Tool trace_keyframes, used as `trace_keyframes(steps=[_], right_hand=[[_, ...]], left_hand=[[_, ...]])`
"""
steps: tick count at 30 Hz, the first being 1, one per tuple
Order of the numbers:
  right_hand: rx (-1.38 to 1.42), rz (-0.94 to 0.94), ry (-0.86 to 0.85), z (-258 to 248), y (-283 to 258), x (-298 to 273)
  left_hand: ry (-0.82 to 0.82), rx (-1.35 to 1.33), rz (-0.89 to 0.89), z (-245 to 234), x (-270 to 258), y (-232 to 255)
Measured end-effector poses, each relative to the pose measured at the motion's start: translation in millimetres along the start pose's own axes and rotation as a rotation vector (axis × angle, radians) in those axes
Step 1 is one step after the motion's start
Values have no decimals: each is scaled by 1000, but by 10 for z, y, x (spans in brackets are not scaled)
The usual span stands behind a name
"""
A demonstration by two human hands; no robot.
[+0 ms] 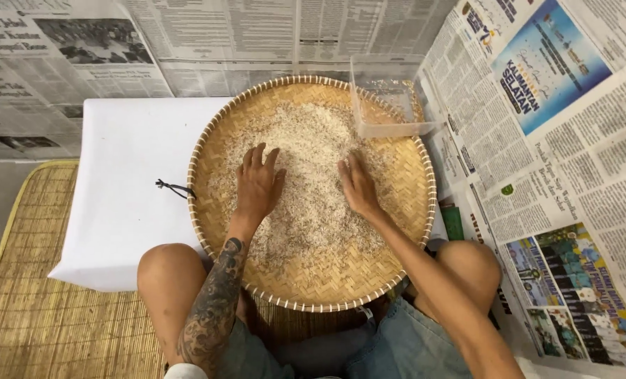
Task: The person sits cross-legged with a large woven bamboo tray of rice on their lap and picks small dark debris out of the grains by hand. They periodically rake and turn the rice across the tray and drop the picked-out debris into a small plastic container beside the tray.
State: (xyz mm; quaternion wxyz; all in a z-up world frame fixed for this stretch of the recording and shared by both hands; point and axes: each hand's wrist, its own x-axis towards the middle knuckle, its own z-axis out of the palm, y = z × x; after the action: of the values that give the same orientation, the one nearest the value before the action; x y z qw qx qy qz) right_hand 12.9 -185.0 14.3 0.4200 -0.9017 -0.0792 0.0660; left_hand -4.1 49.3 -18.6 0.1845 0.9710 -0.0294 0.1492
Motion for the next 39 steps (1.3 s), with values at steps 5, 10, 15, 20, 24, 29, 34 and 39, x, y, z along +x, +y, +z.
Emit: trace_keyframes(steps=[5,10,15,20,24,29,34,39], right_hand=[[230,-64,-216,-251,-121,89],[22,-306,-242,-691,161,220],[-195,-257,-175,-791,172,32],[-264,-295,-192,-548,276,161],[-276,-395,-238,-321,287,276],[56,-266,-245,-455,-16,189],[467,-121,-399,-545,17,238],[776,-78,-448,-524,44,223]], left_hand=[[6,-69,49,-95,30,54],[-138,-88,210,-164,-8,273],[42,-9,263,-50,36,271],[173,-14,185,33,26,39],[159,-68,183,-113,11,131],[141,-188,247,-235,0,295],[180,-358,379,-215,0,402],[320,-446,434,-72,9,432]])
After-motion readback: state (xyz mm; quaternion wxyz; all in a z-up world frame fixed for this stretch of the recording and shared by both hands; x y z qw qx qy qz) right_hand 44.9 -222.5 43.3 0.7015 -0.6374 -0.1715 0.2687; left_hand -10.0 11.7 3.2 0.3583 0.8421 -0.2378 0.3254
